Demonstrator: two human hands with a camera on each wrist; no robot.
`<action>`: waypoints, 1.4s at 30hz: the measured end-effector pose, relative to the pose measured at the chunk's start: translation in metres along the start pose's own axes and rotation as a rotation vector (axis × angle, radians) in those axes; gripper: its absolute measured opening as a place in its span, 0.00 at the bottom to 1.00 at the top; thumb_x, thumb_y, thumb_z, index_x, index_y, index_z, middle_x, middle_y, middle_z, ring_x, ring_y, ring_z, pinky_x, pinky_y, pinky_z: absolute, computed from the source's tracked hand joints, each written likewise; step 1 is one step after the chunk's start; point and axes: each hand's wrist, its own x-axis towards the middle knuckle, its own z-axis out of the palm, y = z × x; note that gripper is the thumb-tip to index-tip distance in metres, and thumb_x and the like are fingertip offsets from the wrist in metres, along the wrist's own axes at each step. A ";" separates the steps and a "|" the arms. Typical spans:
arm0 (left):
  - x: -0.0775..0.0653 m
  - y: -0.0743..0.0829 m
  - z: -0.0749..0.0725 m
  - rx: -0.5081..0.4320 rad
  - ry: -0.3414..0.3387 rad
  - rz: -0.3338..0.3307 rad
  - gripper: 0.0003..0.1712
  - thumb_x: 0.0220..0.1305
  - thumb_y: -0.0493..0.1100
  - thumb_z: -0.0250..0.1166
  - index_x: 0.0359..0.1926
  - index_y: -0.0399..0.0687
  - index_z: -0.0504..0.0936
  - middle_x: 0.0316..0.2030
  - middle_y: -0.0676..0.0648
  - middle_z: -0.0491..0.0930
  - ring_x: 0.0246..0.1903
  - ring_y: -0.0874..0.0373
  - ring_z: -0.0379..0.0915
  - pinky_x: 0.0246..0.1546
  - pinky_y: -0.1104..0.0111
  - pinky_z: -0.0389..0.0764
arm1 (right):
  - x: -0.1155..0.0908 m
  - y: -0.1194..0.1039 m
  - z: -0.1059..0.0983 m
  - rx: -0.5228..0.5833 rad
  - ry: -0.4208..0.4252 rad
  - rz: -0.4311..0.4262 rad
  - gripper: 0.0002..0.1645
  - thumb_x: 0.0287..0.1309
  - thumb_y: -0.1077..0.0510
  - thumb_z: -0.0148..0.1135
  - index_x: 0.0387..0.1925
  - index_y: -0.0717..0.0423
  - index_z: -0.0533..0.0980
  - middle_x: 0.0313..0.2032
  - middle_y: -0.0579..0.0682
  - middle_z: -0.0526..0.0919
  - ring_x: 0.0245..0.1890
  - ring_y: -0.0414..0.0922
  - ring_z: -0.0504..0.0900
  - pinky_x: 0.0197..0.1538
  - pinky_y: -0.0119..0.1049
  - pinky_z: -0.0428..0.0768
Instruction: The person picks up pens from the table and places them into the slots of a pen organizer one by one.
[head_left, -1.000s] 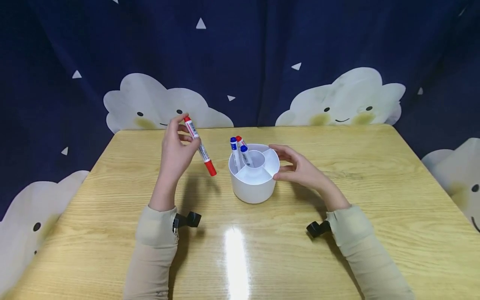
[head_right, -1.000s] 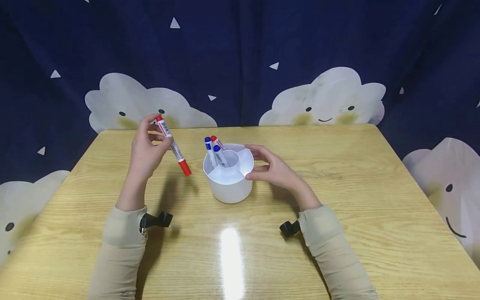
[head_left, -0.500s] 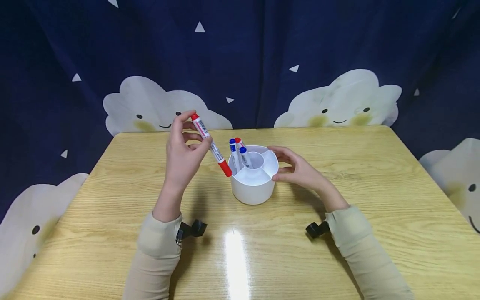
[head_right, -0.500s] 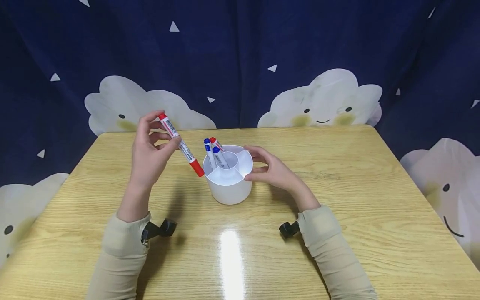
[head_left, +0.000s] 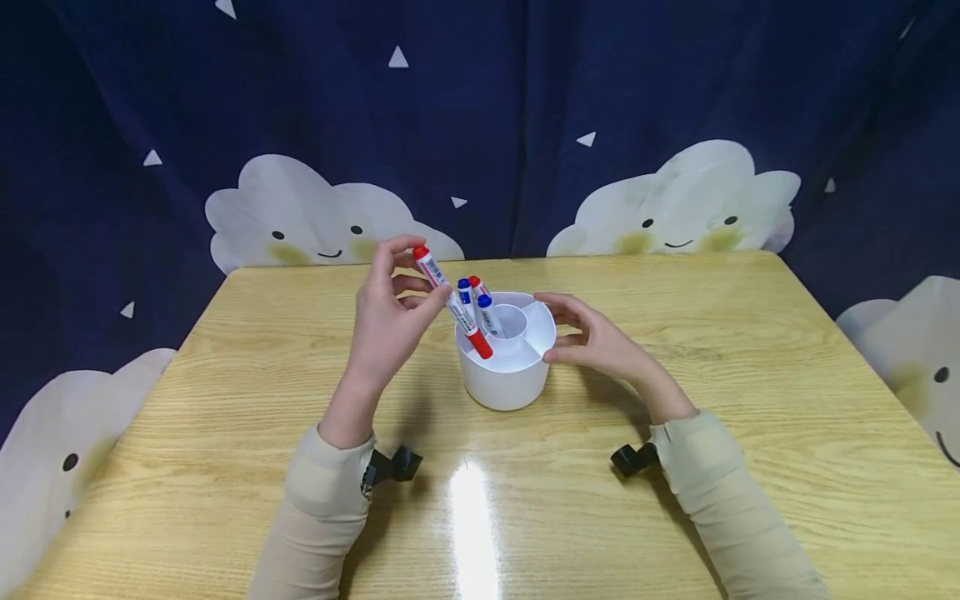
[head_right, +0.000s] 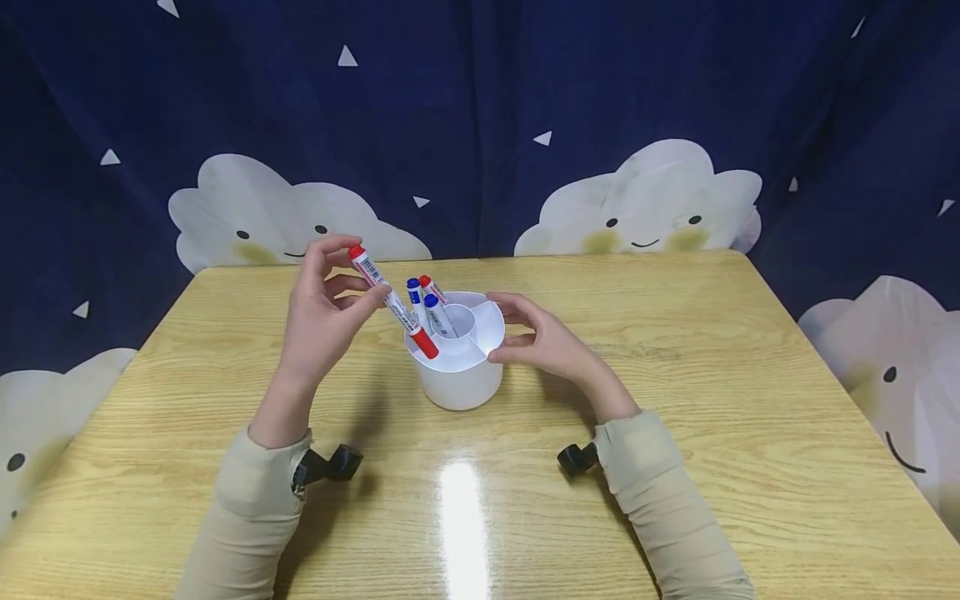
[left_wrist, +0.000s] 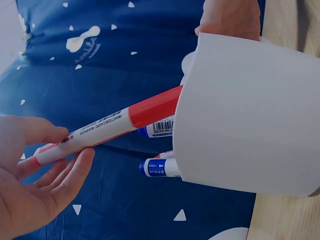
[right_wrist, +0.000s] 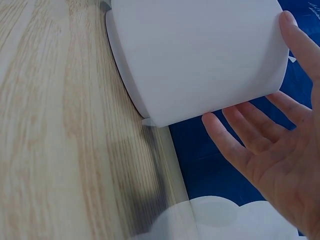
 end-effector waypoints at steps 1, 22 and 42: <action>0.000 -0.001 0.000 0.008 -0.010 -0.006 0.30 0.51 0.32 0.65 0.56 0.45 0.65 0.41 0.44 0.72 0.34 0.56 0.77 0.33 0.74 0.80 | 0.000 0.000 0.000 0.001 -0.001 0.000 0.45 0.45 0.60 0.69 0.65 0.53 0.58 0.59 0.52 0.66 0.56 0.48 0.67 0.52 0.40 0.76; 0.005 -0.011 0.000 0.259 -0.337 -0.001 0.15 0.55 0.37 0.64 0.45 0.45 0.72 0.35 0.47 0.82 0.32 0.59 0.77 0.35 0.68 0.80 | 0.003 0.002 -0.002 0.004 -0.002 -0.005 0.45 0.46 0.61 0.68 0.65 0.55 0.57 0.60 0.54 0.65 0.57 0.49 0.67 0.51 0.37 0.76; 0.003 -0.012 0.004 0.339 -0.611 -0.023 0.09 0.54 0.40 0.66 0.36 0.47 0.76 0.34 0.51 0.78 0.32 0.59 0.74 0.34 0.69 0.78 | 0.004 0.002 -0.001 0.002 -0.005 -0.007 0.45 0.45 0.61 0.69 0.65 0.53 0.58 0.58 0.53 0.66 0.56 0.48 0.67 0.52 0.39 0.76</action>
